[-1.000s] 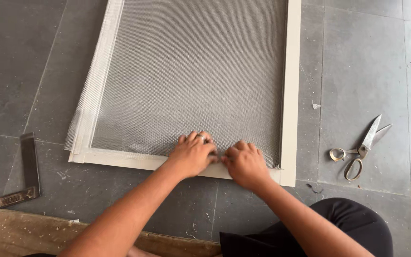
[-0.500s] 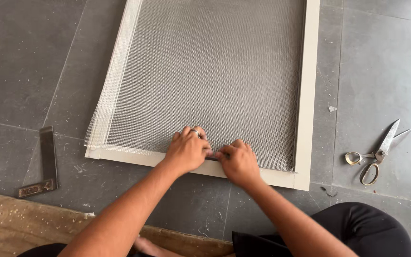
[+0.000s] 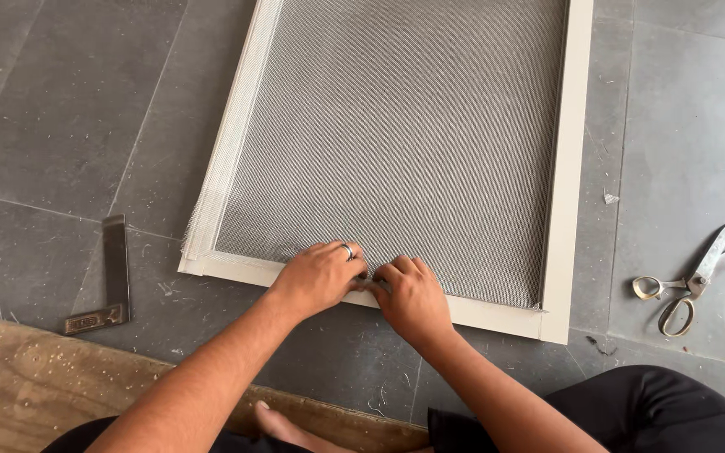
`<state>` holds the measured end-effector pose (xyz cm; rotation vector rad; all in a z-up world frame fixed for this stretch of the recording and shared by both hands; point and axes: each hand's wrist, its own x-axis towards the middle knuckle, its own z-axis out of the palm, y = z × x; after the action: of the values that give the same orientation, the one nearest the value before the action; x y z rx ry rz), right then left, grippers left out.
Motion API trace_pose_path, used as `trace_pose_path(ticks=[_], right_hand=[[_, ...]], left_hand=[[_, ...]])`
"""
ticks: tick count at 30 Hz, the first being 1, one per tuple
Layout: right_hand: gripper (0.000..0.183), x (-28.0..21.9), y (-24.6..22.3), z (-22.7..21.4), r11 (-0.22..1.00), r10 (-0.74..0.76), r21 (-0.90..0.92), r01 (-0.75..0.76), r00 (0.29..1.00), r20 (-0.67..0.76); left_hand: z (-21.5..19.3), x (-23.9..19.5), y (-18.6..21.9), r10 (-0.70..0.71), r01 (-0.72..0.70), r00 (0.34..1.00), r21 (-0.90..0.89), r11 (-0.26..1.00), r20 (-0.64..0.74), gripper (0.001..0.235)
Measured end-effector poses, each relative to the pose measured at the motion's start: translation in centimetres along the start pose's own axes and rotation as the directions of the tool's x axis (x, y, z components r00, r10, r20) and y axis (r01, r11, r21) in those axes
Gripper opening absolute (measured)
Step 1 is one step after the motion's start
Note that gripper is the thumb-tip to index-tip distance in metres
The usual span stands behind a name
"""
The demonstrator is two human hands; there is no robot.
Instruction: The person installs a mesh screen into a white window frame by trimming excess material with shears and pressing a spline into the frame groove using a flat tool. The person works on the floor, adjusting the frame and smoothing the spline along the edges.
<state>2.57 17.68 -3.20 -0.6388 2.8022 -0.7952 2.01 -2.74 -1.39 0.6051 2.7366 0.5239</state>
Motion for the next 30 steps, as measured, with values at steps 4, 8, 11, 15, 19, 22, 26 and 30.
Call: trace_pose_path(ticks=[4, 8, 11, 15, 19, 22, 26, 30], right_hand=[[0.02, 1.3, 0.5, 0.6, 0.993, 0.087, 0.085, -0.084, 0.996, -0.025], [0.022, 2.3, 1.1, 0.6, 0.962, 0.207, 0.162, -0.219, 0.974, 0.088], [0.025, 2.4, 0.9, 0.0, 0.983, 0.169, 0.054, -0.176, 0.979, 0.113], [0.025, 1.3, -0.9, 0.4, 0.998, 0.013, 0.061, -0.018, 0.995, 0.096], [0.025, 1.1, -3.0, 1.8, 0.993, -0.05, 0.106, 0.051, 0.999, -0.011], [0.019, 2.0, -4.0, 2.4, 0.997, -0.028, 0.077, 0.028, 1.0, -0.01], [0.019, 3.4, -4.5, 2.5, 0.993, 0.08, 0.085, -0.08, 0.997, 0.001], [0.026, 4.3, -4.6, 2.5, 0.948, 0.306, 0.037, -0.317, 0.935, 0.177]], left_hand=[[-0.5, 1.8, 0.1, -0.053, 0.052, 0.998, 0.026, 0.998, 0.028, 0.02], [-2.3, 4.2, 0.1, -0.236, 0.255, 0.949, -0.069, 0.964, 0.209, 0.028], [-3.4, 3.8, 0.1, -0.206, 0.226, 0.94, -0.045, 0.973, 0.273, 0.031], [-3.6, 0.2, -1.1, -0.028, 0.029, 0.992, -0.009, 1.0, 0.126, 0.04], [-2.5, -2.0, -3.1, -0.018, 0.019, 0.999, -0.027, 0.999, 0.039, 0.028], [-1.6, -2.3, -3.9, 0.005, -0.005, 1.0, -0.019, 1.0, 0.007, 0.02], [-1.8, -1.0, -4.0, -0.044, 0.043, 0.999, 0.024, 0.999, 0.032, 0.013], [-3.4, 1.6, -3.9, -0.269, 0.297, 0.894, -0.026, 0.954, 0.357, 0.03]])
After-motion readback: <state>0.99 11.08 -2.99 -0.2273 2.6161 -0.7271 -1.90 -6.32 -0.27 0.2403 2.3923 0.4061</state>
